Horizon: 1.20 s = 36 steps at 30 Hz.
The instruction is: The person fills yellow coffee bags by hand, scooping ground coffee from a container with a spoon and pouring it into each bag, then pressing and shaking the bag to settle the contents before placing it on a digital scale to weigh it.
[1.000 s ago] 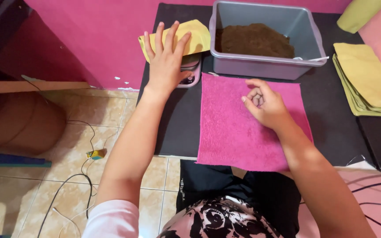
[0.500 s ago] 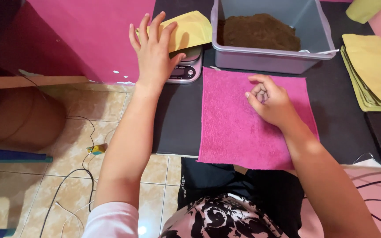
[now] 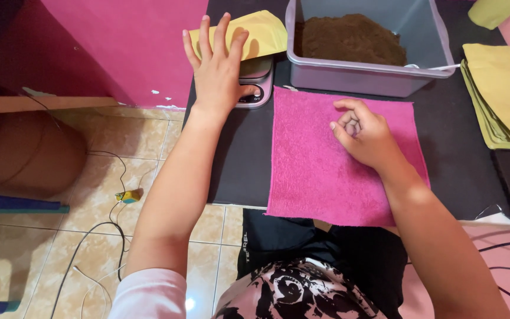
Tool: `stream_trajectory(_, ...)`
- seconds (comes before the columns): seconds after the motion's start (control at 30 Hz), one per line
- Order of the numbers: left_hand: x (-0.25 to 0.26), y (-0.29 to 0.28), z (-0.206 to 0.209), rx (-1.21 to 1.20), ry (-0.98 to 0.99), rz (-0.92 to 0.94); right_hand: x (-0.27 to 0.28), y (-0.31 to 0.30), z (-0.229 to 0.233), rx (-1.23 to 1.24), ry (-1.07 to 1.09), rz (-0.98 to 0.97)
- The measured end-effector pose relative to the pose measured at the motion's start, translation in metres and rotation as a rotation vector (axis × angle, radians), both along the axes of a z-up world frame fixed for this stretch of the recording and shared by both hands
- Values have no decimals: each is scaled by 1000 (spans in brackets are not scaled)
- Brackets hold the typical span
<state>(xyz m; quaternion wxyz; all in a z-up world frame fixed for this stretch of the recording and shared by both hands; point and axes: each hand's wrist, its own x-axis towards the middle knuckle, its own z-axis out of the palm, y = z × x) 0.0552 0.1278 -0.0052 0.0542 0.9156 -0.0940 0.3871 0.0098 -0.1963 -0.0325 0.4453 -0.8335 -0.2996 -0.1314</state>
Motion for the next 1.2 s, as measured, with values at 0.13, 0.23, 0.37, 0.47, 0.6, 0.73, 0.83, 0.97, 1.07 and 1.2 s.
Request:
stream_trajectory(0.13,5,-2,1,10,31,34,1,-1,-3,-19,8,0)
stream_trajectory(0.23,7,-3,2,46,63,56,1,-1,-6,-5,11,21)
stream_trajectory(0.37,-2,0,10,-13,23,30,2,-1,-4,-20,22,-12)
stream_trajectory(0.47,-5,7,15,-56,-5,52,1,-1,-3,-22,19,-15)
stream_trajectory(0.6,-4,13,13,-100,-43,75,0,-1,0,-26,-8,3)
stream_trajectory(0.73,-3,14,11,-103,-51,69,-1,1,1,-23,-18,-6)
stream_trajectory(0.83,-2,14,11,-105,-49,68,-1,0,2,-10,-6,-1)
stream_trajectory(0.97,2,16,5,-103,-53,72,-1,0,2,-9,-11,3)
stream_trajectory(1.07,3,18,4,-101,-65,67,0,-1,0,7,8,7)
stream_trajectory(1.2,6,20,1,-91,-72,57,3,-3,-4,26,20,22)
